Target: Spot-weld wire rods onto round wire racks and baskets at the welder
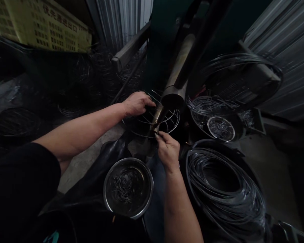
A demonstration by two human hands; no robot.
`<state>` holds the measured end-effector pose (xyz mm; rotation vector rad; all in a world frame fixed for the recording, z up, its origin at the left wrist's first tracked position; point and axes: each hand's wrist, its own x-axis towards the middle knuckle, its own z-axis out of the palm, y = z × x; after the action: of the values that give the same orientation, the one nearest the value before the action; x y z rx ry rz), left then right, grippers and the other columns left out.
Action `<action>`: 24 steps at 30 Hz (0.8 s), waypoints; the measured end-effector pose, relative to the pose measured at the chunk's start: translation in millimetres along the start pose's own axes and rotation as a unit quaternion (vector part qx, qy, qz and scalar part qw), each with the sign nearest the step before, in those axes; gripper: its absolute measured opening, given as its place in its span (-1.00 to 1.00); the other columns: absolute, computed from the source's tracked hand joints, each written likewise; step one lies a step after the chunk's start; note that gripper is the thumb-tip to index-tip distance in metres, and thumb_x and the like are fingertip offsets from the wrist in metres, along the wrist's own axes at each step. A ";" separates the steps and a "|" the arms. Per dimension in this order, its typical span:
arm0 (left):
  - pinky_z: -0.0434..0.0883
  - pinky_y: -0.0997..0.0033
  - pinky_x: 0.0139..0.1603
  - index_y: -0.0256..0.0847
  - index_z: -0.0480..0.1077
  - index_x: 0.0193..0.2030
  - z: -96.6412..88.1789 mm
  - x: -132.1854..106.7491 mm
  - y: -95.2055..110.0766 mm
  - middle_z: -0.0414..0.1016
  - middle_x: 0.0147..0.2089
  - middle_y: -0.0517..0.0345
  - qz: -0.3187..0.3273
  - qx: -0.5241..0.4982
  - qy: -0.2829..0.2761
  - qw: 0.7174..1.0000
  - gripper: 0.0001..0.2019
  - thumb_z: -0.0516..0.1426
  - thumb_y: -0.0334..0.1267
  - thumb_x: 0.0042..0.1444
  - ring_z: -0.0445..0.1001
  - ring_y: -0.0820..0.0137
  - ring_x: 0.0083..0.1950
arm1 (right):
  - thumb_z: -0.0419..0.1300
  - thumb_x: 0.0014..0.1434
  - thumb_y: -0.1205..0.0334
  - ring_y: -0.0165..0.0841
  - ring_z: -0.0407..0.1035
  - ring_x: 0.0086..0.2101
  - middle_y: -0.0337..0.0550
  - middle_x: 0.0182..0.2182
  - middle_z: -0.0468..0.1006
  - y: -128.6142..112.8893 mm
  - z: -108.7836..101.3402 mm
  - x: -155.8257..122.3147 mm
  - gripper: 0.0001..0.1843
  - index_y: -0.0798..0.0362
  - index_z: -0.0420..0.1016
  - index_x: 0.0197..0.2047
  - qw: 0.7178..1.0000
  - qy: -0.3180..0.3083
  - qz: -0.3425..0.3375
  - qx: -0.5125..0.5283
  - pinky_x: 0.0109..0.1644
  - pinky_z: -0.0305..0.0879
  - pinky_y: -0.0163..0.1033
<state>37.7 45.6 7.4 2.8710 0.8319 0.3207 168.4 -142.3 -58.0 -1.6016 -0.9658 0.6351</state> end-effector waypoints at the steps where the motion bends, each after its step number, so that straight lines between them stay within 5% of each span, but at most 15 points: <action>1: 0.41 0.41 -0.09 -0.03 0.57 0.06 0.3 0.0 -0.2 0.64 -0.08 0.18 0.003 0.000 0.001 1.000 -0.42 0.07 -0.51 -0.10 0.55 0.33 -0.05 | 0.33 -0.07 0.01 -0.32 0.45 -0.40 -0.19 -0.45 0.64 -0.4 -0.2 -0.1 -0.70 0.05 0.69 -0.35 1.000 0.002 -0.001 -0.002 -0.24 0.35 -0.22; 17: 0.39 0.44 -0.05 -0.01 0.55 0.09 -3.9 -1.0 3.7 0.62 -0.02 0.16 -0.012 0.012 -0.025 1.000 -0.44 0.09 -0.51 -0.04 0.53 0.32 0.03 | 0.43 -0.19 0.00 -0.48 0.23 -0.57 -0.28 -0.60 0.47 6.1 0.4 4.6 -0.63 0.12 0.66 -0.38 0.993 -0.026 0.063 0.100 -0.48 0.16 -0.33; 24: 0.39 0.43 -0.05 -0.03 0.54 0.11 -1.9 -0.7 2.5 0.63 -0.03 0.13 -0.031 0.013 -0.025 0.999 -0.43 0.09 -0.51 -0.05 0.55 0.30 0.02 | 0.46 -0.35 -0.04 -0.53 0.11 -0.66 -0.36 -0.70 0.34 -7.2 13.6 -1.6 -0.54 0.14 0.60 -0.42 0.975 0.025 0.127 0.181 -0.61 0.01 -0.37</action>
<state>37.9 43.2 9.6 2.8572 0.9215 0.2309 154.7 -136.1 -54.6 -1.4145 -0.5711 0.8878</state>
